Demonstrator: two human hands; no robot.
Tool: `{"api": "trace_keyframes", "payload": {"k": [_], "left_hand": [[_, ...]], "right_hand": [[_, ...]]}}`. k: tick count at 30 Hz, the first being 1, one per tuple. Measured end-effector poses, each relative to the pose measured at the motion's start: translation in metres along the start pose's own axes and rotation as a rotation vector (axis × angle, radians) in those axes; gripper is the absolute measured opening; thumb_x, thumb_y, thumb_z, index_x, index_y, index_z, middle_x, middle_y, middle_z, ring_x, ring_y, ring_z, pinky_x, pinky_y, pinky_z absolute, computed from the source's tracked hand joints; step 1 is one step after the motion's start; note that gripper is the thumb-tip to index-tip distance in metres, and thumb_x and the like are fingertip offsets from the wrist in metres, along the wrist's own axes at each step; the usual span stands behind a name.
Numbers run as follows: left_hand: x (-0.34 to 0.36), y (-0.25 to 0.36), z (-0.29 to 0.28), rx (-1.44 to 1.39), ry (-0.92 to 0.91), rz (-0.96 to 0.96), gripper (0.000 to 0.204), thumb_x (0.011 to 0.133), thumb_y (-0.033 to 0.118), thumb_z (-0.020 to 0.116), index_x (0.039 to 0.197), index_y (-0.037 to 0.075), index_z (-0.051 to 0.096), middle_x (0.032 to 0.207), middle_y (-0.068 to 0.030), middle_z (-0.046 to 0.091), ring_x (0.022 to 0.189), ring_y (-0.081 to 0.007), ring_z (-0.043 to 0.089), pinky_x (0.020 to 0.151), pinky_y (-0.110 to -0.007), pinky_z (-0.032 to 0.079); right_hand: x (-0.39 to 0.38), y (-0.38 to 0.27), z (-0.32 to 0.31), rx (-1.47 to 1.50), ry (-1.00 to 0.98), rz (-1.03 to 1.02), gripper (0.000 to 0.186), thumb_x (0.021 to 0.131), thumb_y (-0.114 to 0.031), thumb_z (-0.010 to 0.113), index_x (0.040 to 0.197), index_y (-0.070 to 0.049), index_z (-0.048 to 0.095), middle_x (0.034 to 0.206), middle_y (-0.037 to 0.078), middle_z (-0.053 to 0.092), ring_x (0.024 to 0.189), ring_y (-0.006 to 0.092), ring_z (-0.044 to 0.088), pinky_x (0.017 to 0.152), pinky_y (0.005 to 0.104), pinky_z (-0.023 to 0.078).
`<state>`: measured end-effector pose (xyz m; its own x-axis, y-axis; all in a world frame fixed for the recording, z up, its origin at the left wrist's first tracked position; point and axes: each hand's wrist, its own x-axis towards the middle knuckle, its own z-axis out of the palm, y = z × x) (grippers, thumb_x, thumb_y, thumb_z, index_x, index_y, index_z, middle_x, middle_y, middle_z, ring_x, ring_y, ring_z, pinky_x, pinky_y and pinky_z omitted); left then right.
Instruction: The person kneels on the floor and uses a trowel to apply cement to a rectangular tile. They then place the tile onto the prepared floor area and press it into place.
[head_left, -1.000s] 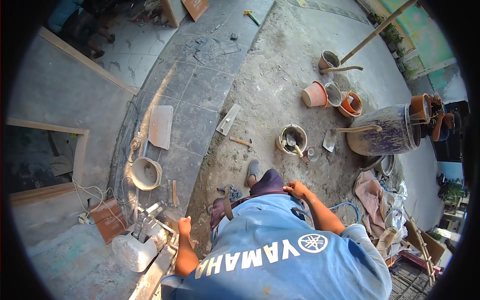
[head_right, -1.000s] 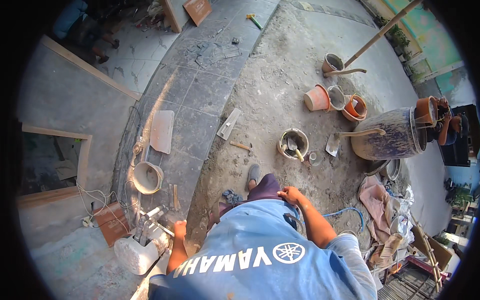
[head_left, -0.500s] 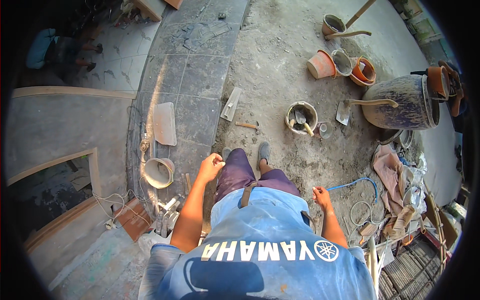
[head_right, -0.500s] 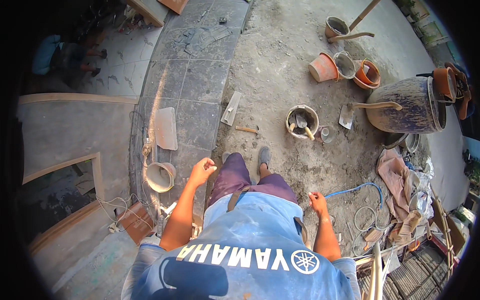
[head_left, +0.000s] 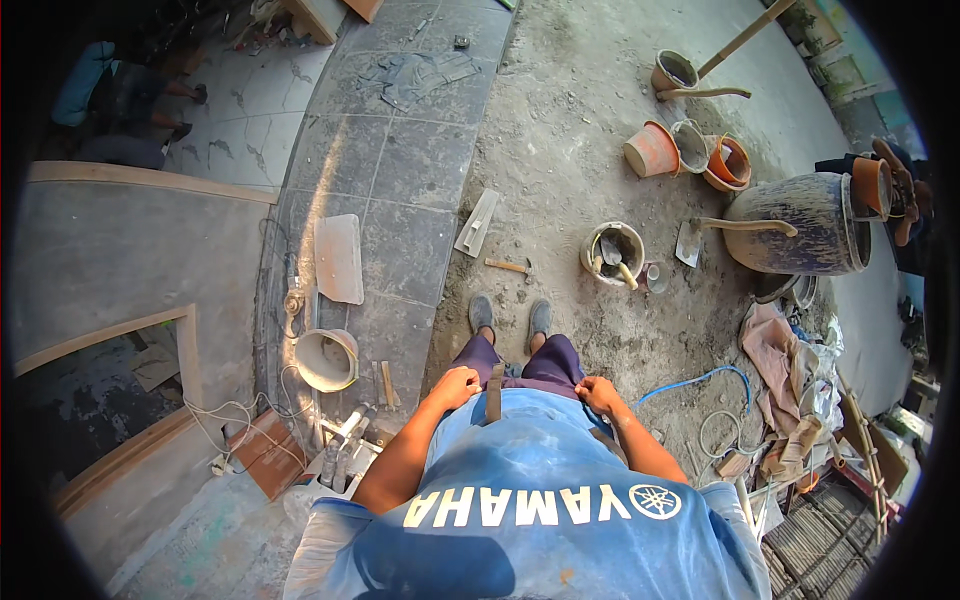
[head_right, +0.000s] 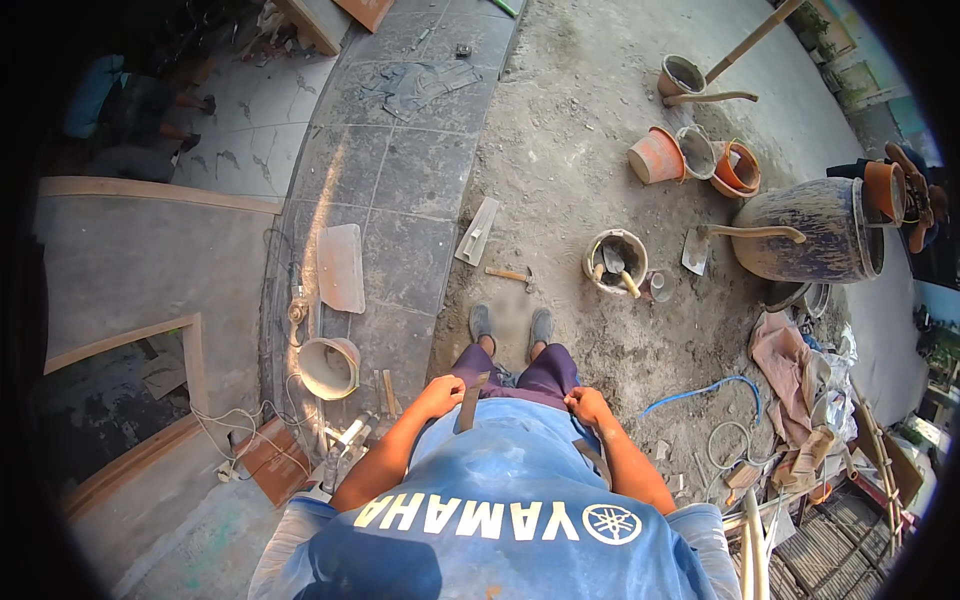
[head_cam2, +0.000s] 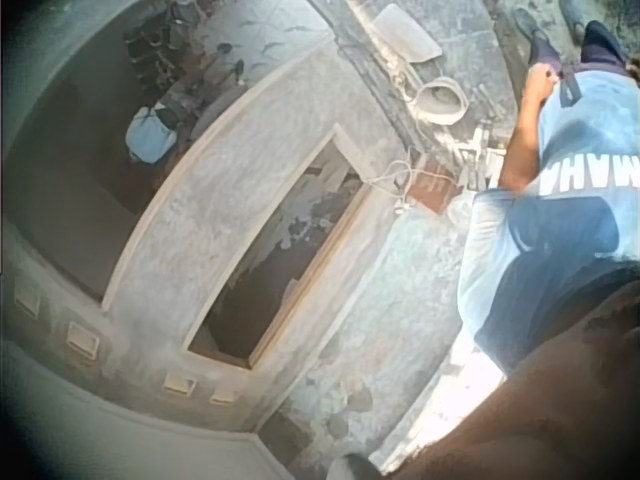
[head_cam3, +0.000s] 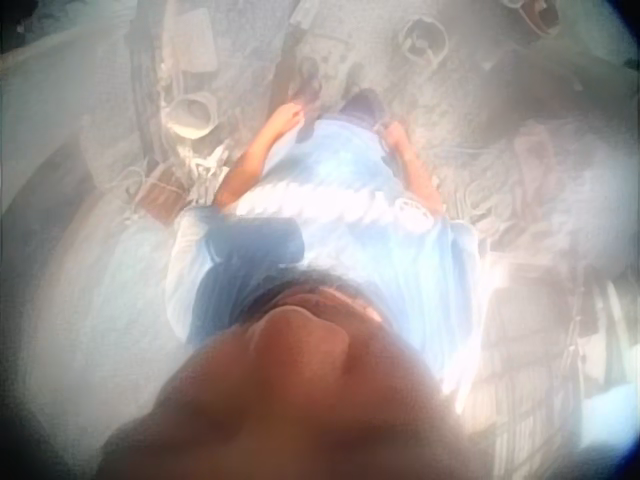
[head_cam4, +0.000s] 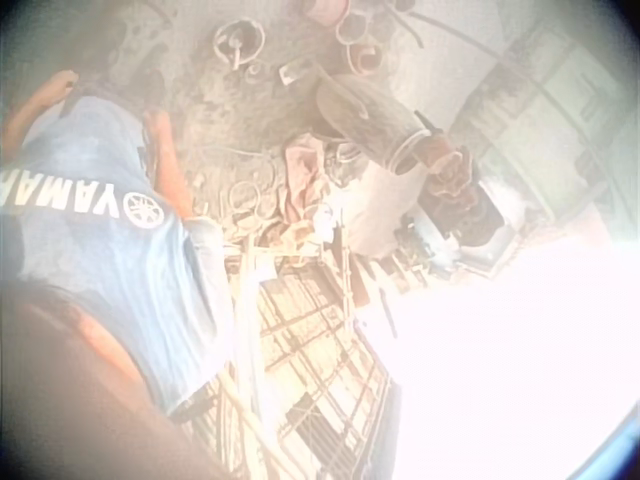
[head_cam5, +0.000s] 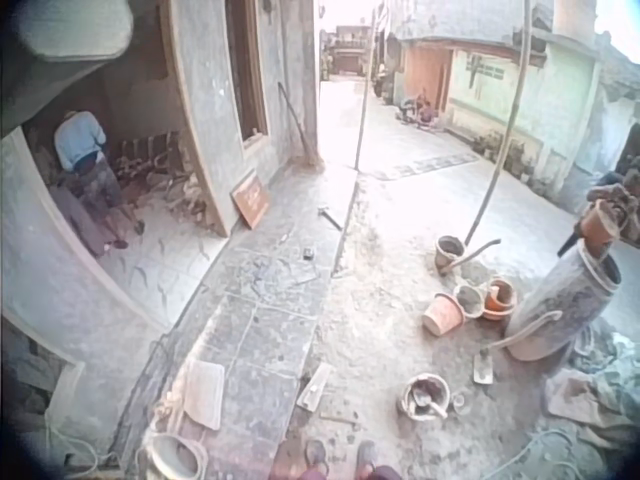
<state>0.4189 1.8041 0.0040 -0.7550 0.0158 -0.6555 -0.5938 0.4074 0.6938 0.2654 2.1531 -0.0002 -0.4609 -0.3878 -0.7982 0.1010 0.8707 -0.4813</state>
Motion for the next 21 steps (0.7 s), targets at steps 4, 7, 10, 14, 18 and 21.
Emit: {"api": "trace_keyframes", "payload": {"k": [4, 7, 10, 14, 18, 21], "left_hand": [[-0.008, -0.004, -0.014, -0.155, 0.082, 0.0, 0.014, 0.085, 0.015, 0.067, 0.085, 0.004, 0.058, 0.072, -0.0071, 0.057, 0.066, -0.0233, 0.054, 0.064, -0.035, 0.044], [-0.021, 0.004, -0.019, -0.442, -0.166, -0.031, 0.011, 0.088, 0.011, 0.063, 0.087, 0.004, 0.056, 0.071, 0.0009, 0.051, 0.065, -0.0113, 0.047, 0.06, -0.028, 0.04], [-0.057, 0.008, -0.012, -0.599, -0.381, -0.099, 0.006, 0.091, 0.007, 0.059, 0.088, 0.003, 0.055, 0.074, 0.0053, 0.048, 0.068, -0.0053, 0.041, 0.06, -0.023, 0.037], [-0.07, 0.014, 0.004, -0.73, -0.602, -0.321, 0.011, 0.09, 0.005, 0.053, 0.097, 0.002, 0.061, 0.082, 0.0035, 0.056, 0.077, -0.0079, 0.049, 0.07, -0.025, 0.042], [0.002, -0.092, 0.007, -0.474, -0.79, -0.218, 0.023, 0.088, 0.023, 0.07, 0.097, 0.003, 0.063, 0.083, -0.0014, 0.064, 0.078, -0.0092, 0.057, 0.071, -0.026, 0.047], [0.148, -0.152, -0.051, -0.464, -0.26, -0.389, 0.018, 0.088, 0.016, 0.07, 0.098, 0.002, 0.063, 0.083, -0.0032, 0.066, 0.08, -0.0095, 0.061, 0.072, -0.026, 0.049]], "right_hand": [[-0.029, -0.027, -0.027, 0.183, -0.172, 0.059, 0.018, 0.092, -0.022, 0.064, 0.089, -0.005, 0.067, 0.071, -0.005, 0.057, 0.064, 0.0078, 0.048, 0.059, 0.0272, 0.04], [-0.056, -0.044, -0.058, 0.275, -0.419, 0.167, 0.015, 0.095, -0.021, 0.062, 0.09, -0.008, 0.067, 0.074, -0.011, 0.054, 0.066, 0.003, 0.044, 0.059, 0.0214, 0.036], [-0.055, -0.042, -0.062, 0.267, -0.607, 0.122, 0.016, 0.095, -0.022, 0.063, 0.093, -0.007, 0.068, 0.08, -0.01, 0.06, 0.073, 0.0035, 0.048, 0.067, 0.0214, 0.039], [0.061, -0.013, -0.045, -0.11, -0.821, -0.081, 0.039, 0.088, -0.045, 0.065, 0.099, -0.008, 0.07, 0.089, 0.009, 0.071, 0.086, 0.0227, 0.066, 0.078, 0.0366, 0.05], [0.287, -0.034, 0.002, -0.251, -0.208, -0.113, 0.057, 0.082, -0.061, 0.062, 0.095, -0.005, 0.069, 0.088, 0.02, 0.069, 0.088, 0.0394, 0.066, 0.077, 0.0476, 0.051], [0.464, -0.047, 0.054, -0.046, 0.025, -0.095, 0.068, 0.081, -0.062, 0.064, 0.098, 0.004, 0.067, 0.084, 0.022, 0.068, 0.083, 0.0359, 0.067, 0.076, 0.0422, 0.052]]}}
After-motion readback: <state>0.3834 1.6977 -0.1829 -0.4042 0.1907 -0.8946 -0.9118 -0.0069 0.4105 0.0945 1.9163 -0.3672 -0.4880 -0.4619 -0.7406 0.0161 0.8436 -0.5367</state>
